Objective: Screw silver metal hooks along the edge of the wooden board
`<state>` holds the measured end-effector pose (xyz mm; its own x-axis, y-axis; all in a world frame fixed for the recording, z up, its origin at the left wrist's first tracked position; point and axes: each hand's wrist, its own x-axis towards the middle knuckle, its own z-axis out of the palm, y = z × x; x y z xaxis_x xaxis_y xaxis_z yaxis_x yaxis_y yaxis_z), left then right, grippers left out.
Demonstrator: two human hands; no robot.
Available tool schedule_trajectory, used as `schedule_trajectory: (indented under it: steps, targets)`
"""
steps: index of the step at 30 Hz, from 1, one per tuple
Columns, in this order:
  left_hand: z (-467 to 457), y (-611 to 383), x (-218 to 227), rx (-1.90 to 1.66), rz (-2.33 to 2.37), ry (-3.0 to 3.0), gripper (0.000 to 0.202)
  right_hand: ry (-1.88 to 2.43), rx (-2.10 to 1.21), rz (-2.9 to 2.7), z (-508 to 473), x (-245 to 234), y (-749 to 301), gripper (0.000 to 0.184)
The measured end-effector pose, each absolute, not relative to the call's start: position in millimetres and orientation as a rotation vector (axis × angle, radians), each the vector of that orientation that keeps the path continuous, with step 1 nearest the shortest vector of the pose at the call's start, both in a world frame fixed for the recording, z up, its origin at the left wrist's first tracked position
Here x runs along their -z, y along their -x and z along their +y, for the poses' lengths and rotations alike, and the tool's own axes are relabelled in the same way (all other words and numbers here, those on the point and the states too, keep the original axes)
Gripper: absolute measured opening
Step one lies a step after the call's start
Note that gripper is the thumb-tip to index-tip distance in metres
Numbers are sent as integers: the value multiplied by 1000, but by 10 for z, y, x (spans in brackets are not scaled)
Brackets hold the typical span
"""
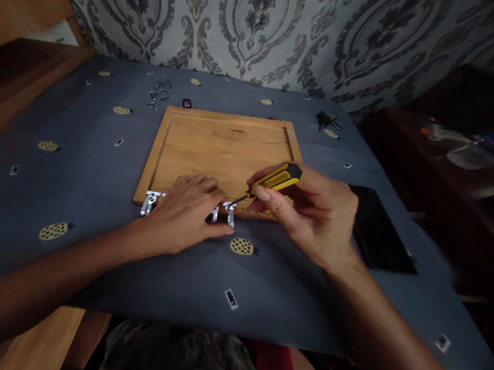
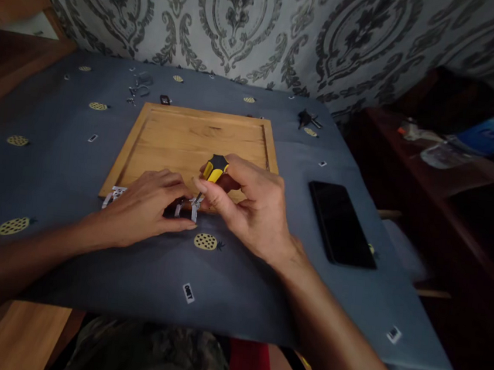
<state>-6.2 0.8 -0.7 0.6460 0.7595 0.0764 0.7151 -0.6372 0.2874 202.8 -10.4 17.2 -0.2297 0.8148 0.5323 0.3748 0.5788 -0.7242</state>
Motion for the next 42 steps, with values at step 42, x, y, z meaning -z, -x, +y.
schedule_trajectory:
  steps: [42]
  targets:
    - [6,64,23,-287,1213,-2659,39,1080,-373,-1707,-102,-109,-1928,37]
